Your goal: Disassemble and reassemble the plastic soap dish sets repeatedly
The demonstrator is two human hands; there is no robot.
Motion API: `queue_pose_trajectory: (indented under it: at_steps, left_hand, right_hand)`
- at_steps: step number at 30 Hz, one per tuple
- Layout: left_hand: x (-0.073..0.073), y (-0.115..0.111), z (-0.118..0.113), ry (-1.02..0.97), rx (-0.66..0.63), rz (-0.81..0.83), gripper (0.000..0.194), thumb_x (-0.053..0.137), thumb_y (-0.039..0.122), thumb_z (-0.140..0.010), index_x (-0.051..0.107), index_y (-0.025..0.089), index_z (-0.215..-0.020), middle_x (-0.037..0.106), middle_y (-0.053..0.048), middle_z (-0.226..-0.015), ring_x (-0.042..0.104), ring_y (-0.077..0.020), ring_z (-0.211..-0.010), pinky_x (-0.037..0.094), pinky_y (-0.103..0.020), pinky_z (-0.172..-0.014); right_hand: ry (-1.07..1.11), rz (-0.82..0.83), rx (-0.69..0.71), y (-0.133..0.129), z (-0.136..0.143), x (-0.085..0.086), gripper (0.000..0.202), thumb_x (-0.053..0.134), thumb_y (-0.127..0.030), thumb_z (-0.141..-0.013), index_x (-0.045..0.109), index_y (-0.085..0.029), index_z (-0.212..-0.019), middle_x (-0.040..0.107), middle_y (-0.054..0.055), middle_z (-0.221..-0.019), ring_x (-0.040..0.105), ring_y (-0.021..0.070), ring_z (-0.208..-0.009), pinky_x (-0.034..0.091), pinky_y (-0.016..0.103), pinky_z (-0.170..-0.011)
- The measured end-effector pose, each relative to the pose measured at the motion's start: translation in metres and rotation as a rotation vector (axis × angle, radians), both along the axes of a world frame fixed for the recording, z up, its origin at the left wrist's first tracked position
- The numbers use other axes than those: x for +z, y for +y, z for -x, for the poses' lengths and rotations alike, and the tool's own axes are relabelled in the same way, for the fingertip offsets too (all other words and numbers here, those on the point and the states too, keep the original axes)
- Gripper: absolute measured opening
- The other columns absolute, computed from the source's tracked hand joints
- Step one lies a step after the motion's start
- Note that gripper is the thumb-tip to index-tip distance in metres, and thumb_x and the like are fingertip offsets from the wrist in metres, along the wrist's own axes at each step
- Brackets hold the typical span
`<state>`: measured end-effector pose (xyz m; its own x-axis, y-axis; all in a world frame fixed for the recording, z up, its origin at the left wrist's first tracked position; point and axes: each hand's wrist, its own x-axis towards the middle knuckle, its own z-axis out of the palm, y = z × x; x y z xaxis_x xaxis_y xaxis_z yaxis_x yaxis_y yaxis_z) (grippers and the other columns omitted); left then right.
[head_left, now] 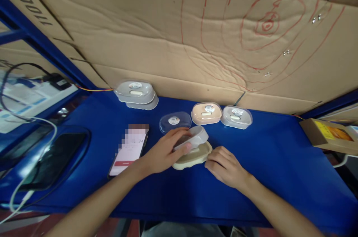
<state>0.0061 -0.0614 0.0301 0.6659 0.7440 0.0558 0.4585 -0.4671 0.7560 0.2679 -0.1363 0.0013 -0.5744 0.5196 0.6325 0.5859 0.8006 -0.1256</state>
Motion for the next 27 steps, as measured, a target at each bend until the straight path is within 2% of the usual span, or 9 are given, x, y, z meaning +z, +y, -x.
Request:
queue_pose_trajectory:
  at_steps: [3, 6, 9, 14, 18, 21, 23, 27]
  left_hand:
    - [-0.001, 0.003, 0.003, 0.128, -0.014, -0.175, 0.047, 0.058, 0.051, -0.101, 0.061, 0.02, -0.136, 0.053, -0.017, -0.158, 0.048, -0.0355, -0.147, 0.039, -0.053, -0.121]
    - [-0.004, 0.006, 0.007, 0.224, -0.036, -0.285, 0.046, 0.059, 0.05, -0.1, 0.061, 0.02, -0.136, 0.049, -0.018, -0.162, 0.045, -0.0381, -0.149, 0.04, -0.057, -0.119]
    - [-0.009, 0.011, 0.011, 0.258, -0.035, -0.341, 0.043, 0.06, 0.046, -0.1, 0.061, 0.023, -0.136, 0.047, -0.016, -0.164, 0.045, -0.0378, -0.149, 0.036, -0.059, -0.121]
    - [-0.014, 0.017, 0.015, 0.284, -0.012, -0.382, 0.039, 0.058, 0.035, -0.1, 0.062, 0.022, -0.136, 0.037, -0.018, -0.171, 0.034, -0.0397, -0.157, 0.018, -0.068, -0.126]
    - [-0.011, 0.011, 0.01, 0.304, -0.051, -0.431, 0.049, 0.058, 0.043, -0.101, 0.056, 0.024, -0.146, 0.034, -0.018, -0.172, 0.026, -0.0386, -0.161, 0.016, -0.067, -0.127]
    - [-0.012, 0.004, 0.006, 0.317, -0.101, -0.451, 0.074, 0.069, 0.058, -0.093, 0.049, 0.025, -0.155, 0.034, -0.022, -0.171, 0.024, -0.0427, -0.16, 0.013, -0.072, -0.126]
    - [-0.016, 0.002, 0.006, 0.34, -0.111, -0.446, 0.083, 0.075, 0.061, -0.088, 0.047, 0.025, -0.157, 0.034, -0.024, -0.17, 0.024, -0.0454, -0.16, 0.01, -0.075, -0.125]
    - [-0.021, 0.005, 0.012, 0.366, -0.107, -0.393, 0.074, 0.072, 0.054, -0.092, 0.046, 0.029, -0.157, 0.038, -0.02, -0.169, 0.024, -0.0419, -0.161, 0.01, -0.073, -0.126]
  right_hand:
    - [-0.069, -0.012, 0.0, -0.002, 0.0, -0.003, 0.017, 0.061, -0.009, -0.1, 0.069, -0.021, -0.09, 0.07, 0.003, -0.084, 0.059, 0.0171, -0.079, 0.052, 0.033, -0.076]
    - [-0.135, -0.019, 0.007, -0.006, 0.002, -0.006, 0.021, 0.061, -0.008, -0.099, 0.068, -0.021, -0.084, 0.066, 0.001, -0.078, 0.055, 0.0168, -0.073, 0.049, 0.033, -0.073]
    - [-0.199, -0.021, 0.031, -0.01, 0.006, -0.007, 0.02, 0.062, -0.01, -0.1, 0.067, -0.021, -0.084, 0.065, 0.0, -0.077, 0.055, 0.0171, -0.073, 0.045, 0.034, -0.07]
    - [-0.283, 0.017, 0.052, -0.012, 0.018, -0.007, 0.014, 0.061, -0.011, -0.101, 0.069, -0.021, -0.095, 0.066, 0.0, -0.078, 0.055, 0.0176, -0.074, 0.042, 0.034, -0.071]
    - [-0.301, 0.095, 0.047, -0.01, 0.029, -0.011, 0.012, 0.06, -0.012, -0.098, 0.069, -0.019, -0.099, 0.065, 0.001, -0.076, 0.056, 0.0185, -0.074, 0.042, 0.034, -0.071]
    - [-0.267, 0.141, 0.055, -0.007, 0.031, -0.012, 0.012, 0.059, -0.013, -0.097, 0.068, -0.019, -0.101, 0.067, 0.001, -0.081, 0.06, 0.0171, -0.077, 0.045, 0.032, -0.074]
    - [-0.229, 0.157, 0.052, -0.003, 0.026, -0.01, 0.013, 0.058, -0.014, -0.098, 0.068, -0.02, -0.104, 0.07, 0.002, -0.088, 0.063, 0.0162, -0.081, 0.048, 0.031, -0.078]
    - [-0.133, 0.17, -0.096, 0.022, 0.002, 0.001, 0.023, 0.053, -0.014, -0.1, 0.066, -0.02, -0.118, 0.074, 0.009, -0.11, 0.068, 0.0214, -0.104, 0.053, 0.038, -0.091]
